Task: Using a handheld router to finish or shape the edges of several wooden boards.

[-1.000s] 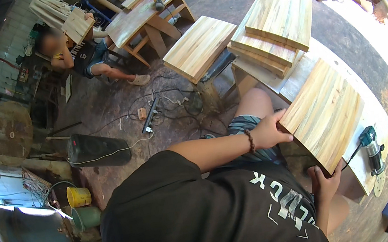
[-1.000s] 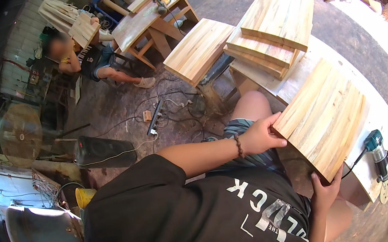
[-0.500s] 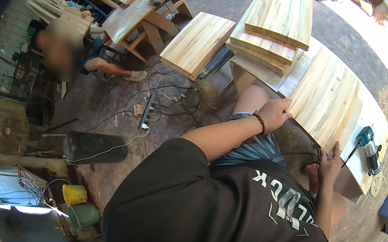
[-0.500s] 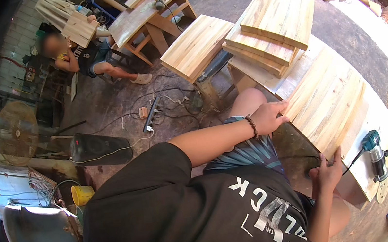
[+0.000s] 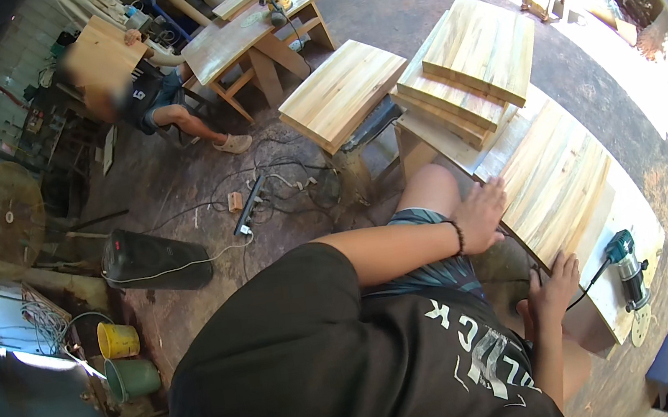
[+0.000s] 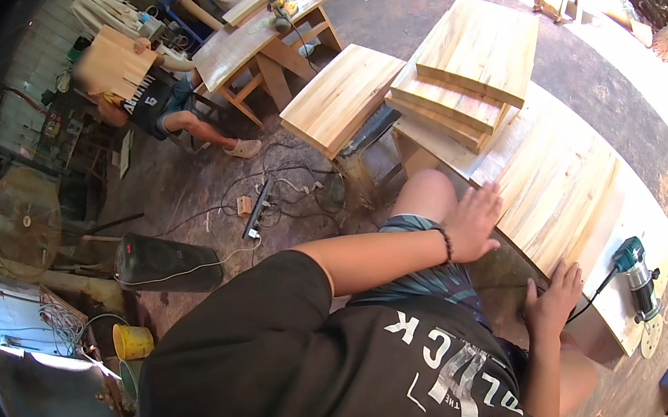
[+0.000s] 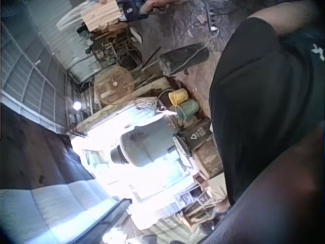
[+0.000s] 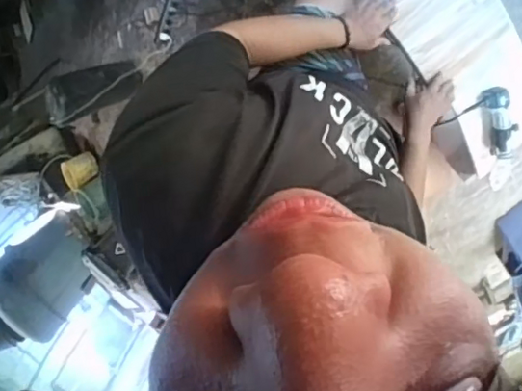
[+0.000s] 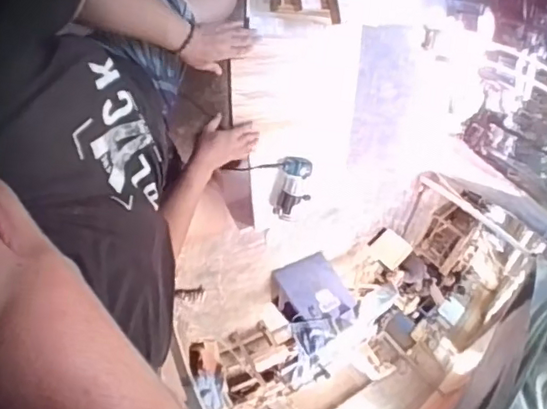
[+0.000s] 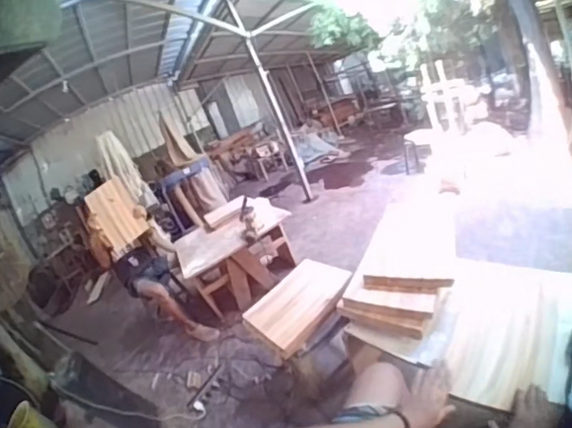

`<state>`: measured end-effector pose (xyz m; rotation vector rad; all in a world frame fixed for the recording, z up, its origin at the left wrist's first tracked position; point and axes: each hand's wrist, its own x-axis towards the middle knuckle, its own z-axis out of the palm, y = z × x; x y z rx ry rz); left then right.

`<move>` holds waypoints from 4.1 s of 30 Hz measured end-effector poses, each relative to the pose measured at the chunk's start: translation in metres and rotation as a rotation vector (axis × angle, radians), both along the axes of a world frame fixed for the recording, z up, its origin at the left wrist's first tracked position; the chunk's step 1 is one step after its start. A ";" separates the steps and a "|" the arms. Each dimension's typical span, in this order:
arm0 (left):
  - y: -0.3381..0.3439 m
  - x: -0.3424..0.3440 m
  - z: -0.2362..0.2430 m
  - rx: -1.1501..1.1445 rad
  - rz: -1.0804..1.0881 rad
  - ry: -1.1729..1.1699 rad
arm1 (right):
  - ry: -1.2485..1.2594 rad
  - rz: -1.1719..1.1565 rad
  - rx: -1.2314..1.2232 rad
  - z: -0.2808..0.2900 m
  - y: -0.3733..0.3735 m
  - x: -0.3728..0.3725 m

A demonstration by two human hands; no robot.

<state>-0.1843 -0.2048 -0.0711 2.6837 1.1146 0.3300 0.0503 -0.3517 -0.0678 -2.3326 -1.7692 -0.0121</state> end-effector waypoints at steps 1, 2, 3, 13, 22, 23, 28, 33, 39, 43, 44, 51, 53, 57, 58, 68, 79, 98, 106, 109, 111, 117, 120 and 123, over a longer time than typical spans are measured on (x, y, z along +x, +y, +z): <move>-0.007 0.007 0.001 0.001 -0.022 0.012 | 0.008 0.020 -0.029 0.001 0.000 -0.007; -0.012 0.014 0.002 -0.006 -0.046 0.038 | 0.004 0.036 -0.054 0.002 0.002 -0.016; -0.017 0.022 0.002 0.000 -0.068 0.043 | -0.007 0.064 -0.062 0.003 0.003 -0.024; -0.027 0.014 -0.021 0.182 -0.330 0.041 | 0.021 0.246 -0.037 0.007 -0.007 -0.040; -0.047 -0.004 -0.014 0.077 -0.207 0.071 | 0.047 0.246 -0.006 0.010 -0.023 -0.036; -0.047 -0.005 -0.013 0.068 -0.204 0.075 | 0.059 0.241 -0.011 0.011 -0.023 -0.035; -0.045 -0.007 -0.008 0.082 -0.198 0.063 | 0.077 0.225 -0.002 0.006 -0.023 -0.031; -0.043 -0.008 -0.007 0.099 -0.198 0.033 | 0.093 0.161 0.032 -0.001 -0.024 -0.029; -0.046 -0.007 -0.006 0.006 -0.192 -0.052 | 0.119 0.083 -0.008 0.002 -0.041 -0.030; -0.046 -0.005 -0.005 -0.024 -0.185 -0.066 | 0.117 0.078 -0.039 0.008 -0.043 -0.037; -0.045 -0.005 -0.005 -0.038 -0.193 -0.066 | 0.087 0.085 -0.038 0.010 -0.041 -0.039; -0.041 -0.004 -0.006 0.006 -0.203 -0.108 | 0.076 0.050 -0.005 0.031 -0.028 -0.034; -0.041 -0.004 -0.004 0.021 -0.202 -0.099 | 0.111 0.044 0.014 0.034 -0.025 -0.027; -0.045 -0.002 0.004 0.026 -0.185 -0.115 | 0.172 0.065 0.082 0.030 -0.023 -0.014; -0.047 -0.001 0.006 0.042 -0.172 -0.102 | 0.192 0.077 0.099 0.028 -0.023 -0.011; 0.005 0.038 0.012 -0.003 -0.099 -0.165 | 0.394 0.081 0.221 0.027 -0.005 0.002; 0.101 0.128 0.028 0.033 -0.103 0.327 | 0.537 -0.254 0.131 0.048 0.011 0.101; 0.102 0.130 0.025 0.070 -0.062 0.244 | -0.200 -0.289 -0.234 0.027 0.088 0.279; 0.101 0.131 0.029 0.067 -0.065 0.236 | -0.074 -0.114 -0.331 0.043 0.097 0.279; 0.102 0.130 0.027 0.069 -0.063 0.234 | -0.047 -0.109 -0.359 0.048 0.102 0.278; 0.102 0.130 0.027 0.077 -0.063 0.216 | 0.030 -0.114 -0.356 0.052 0.105 0.279; 0.104 0.128 0.030 0.039 -0.055 0.203 | 0.166 -0.203 -0.233 0.080 0.097 0.268; 0.103 0.127 0.025 0.067 -0.051 0.184 | 0.251 -0.264 0.053 0.096 0.073 0.257; 0.103 0.129 0.017 0.163 -0.042 0.136 | 0.202 -0.245 0.300 0.111 0.043 0.254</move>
